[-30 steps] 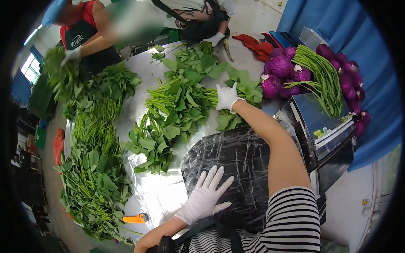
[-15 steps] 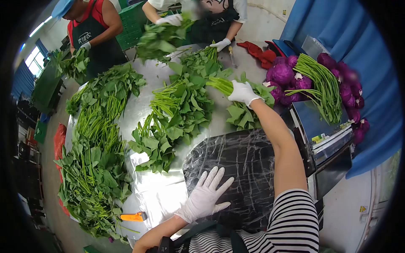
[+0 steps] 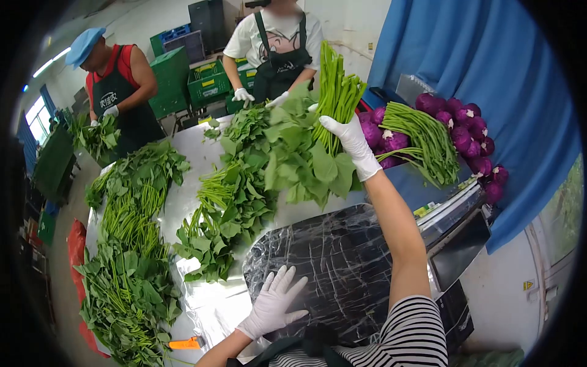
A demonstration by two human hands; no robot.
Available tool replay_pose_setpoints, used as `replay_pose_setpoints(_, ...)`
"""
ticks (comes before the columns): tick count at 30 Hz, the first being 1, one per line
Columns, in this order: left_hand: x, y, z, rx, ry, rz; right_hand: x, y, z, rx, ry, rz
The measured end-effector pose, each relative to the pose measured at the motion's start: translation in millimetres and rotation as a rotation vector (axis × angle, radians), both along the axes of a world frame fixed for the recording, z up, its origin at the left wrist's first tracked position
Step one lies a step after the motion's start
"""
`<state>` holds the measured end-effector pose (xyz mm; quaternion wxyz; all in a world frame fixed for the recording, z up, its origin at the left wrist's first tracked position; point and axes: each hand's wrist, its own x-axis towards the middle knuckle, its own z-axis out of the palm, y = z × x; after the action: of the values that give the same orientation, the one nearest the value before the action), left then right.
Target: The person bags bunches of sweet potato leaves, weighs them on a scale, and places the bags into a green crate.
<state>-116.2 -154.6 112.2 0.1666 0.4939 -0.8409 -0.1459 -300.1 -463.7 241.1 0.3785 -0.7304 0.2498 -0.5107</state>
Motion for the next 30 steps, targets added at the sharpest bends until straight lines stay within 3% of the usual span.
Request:
replay_pose_setpoints(2, 12, -1, 15, 0.11, 0.408, 0.007, 9, 27, 20, -0.006, -0.139, 0.163)
replay_pose_setpoints(4, 38, 3, 62, -0.03, 0.748, 0.074, 19, 57, 35, 0.012, -0.109, 0.211)
replay_pose_setpoints(5, 48, 12, 91, -0.093, 0.885, 0.285, 26, 69, 37, -0.036, -0.066, 0.253)
replay_pose_setpoints(6, 62, 11, 119, -0.307, 0.846, 0.438, 36, 84, 38, -0.084, -0.023, 0.305)
replay_pose_setpoints(8, 76, 1, 163, -0.405, 1.08, 0.44, 61, 121, 37, 0.012, 0.013, 0.42)
replay_pose_setpoints(10, 76, -4, 200, -0.271, 1.163, 0.36, 86, 154, 33, 0.09, 0.113, 0.503)
replay_pose_setpoints(13, 74, -10, 194, -0.2, 1.194, 0.288, 124, 203, 25, 0.3, 0.05, 0.662)
replay_pose_setpoints(14, 69, 1, 193, -0.129, 1.315, 0.387, 134, 215, 21, 0.316, 0.086, 0.689)
replay_pose_setpoints(17, 88, 19, 162, -0.178, 1.407, 0.385, 155, 240, 15, 0.359, 0.085, 0.787)
replay_pose_setpoints(19, 93, 38, 155, -0.113, 1.663, 0.257, 166, 247, 6, 0.383, 0.044, 0.912)
replay_pose_setpoints(30, 98, 82, 140, -0.188, 1.81, 0.39, 178, 276, -14, 0.44, 0.037, 0.973)
